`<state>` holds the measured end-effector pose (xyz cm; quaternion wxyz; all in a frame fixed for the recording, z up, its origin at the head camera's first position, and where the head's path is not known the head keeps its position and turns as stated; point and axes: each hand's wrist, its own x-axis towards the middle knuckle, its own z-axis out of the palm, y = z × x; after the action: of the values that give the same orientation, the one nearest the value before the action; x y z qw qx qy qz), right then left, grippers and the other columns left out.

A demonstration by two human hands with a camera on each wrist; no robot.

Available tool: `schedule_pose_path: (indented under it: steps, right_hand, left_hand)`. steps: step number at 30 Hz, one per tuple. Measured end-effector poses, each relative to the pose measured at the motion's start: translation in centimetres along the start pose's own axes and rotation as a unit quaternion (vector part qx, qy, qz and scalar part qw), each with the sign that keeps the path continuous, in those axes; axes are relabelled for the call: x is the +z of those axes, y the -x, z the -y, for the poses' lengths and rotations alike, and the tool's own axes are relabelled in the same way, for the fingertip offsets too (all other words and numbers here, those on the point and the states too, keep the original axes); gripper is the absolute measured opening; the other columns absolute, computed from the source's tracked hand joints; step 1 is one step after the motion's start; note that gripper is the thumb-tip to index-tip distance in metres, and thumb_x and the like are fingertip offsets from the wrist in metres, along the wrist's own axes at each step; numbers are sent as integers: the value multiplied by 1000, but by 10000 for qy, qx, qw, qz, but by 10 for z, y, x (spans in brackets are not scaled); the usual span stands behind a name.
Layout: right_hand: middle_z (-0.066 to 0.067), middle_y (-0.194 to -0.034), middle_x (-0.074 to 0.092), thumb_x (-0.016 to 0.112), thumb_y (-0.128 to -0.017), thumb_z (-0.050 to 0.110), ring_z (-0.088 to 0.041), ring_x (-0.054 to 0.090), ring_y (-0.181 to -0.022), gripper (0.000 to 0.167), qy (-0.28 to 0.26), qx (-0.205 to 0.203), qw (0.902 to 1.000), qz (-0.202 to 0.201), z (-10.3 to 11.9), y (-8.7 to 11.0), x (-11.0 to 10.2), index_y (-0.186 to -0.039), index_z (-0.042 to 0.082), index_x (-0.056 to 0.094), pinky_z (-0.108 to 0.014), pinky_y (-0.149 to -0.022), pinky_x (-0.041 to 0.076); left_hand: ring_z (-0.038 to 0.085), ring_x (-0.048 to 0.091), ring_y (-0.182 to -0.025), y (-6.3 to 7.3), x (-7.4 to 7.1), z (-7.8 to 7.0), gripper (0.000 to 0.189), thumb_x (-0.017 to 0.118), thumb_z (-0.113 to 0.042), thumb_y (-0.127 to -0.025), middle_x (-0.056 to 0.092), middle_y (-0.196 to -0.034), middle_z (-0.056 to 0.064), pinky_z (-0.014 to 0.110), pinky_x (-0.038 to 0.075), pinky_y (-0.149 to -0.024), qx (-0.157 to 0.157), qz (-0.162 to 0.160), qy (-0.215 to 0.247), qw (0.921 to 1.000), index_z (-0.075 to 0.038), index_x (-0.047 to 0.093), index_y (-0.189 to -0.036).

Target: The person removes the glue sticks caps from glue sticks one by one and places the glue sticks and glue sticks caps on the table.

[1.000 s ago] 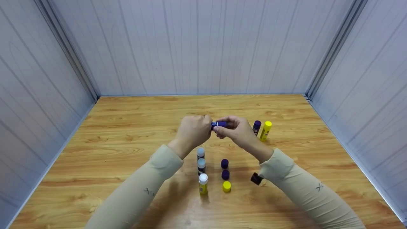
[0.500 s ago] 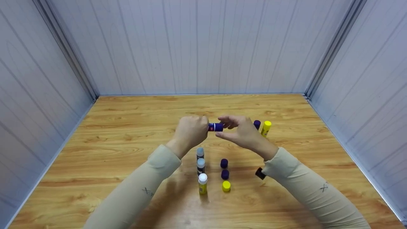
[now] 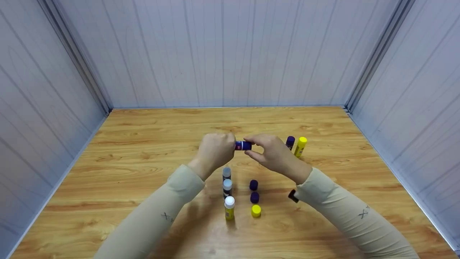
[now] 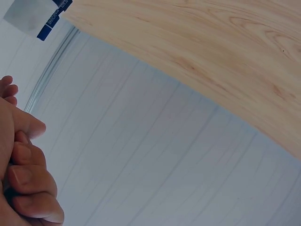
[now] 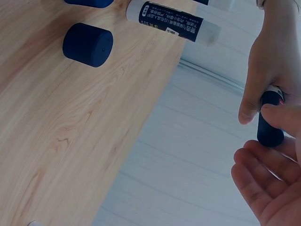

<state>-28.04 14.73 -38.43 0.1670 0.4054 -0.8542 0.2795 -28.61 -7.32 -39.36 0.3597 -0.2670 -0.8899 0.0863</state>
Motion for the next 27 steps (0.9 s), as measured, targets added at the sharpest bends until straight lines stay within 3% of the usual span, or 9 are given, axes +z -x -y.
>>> schedule_pose_path:
  steps: [11, 19, 27]
  right_hand:
    - [-19, -113, 81, 80, -99, 7, -32, 80, -103, 31, 126, -452, 9987, -208, -4, 1, 1, -126, -5, 75, -42, -88, 67]
    - [-19, -111, 81, 82, -97, 7, -30, 81, -99, 30, 292, -704, 9966, -318, -5, 2, 2, -124, -5, 77, -42, -84, 67]
    - [-19, -110, 81, 81, -97, 6, -30, 81, -97, 30, 257, -852, 9955, -317, -9, 2, 3, -124, -6, 76, -40, -83, 67]
  left_hand:
    - [11, 57, -48, -1, -3, 0, 23, 81, -17, -92, 64, -61, -2, 32, 53, -43, 1, 125, 144, 9998, -12, 66, -75]
    - [9, 38, -50, 0, -6, 1, 24, 81, -15, -90, 64, -61, -2, 34, 54, -44, -49, 303, 349, 9989, -13, 65, -73]
    - [11, 36, -51, -1, -8, 1, 26, 80, -14, -91, 63, -60, 0, 34, 55, -46, -107, 574, 534, 9969, -13, 63, -72]
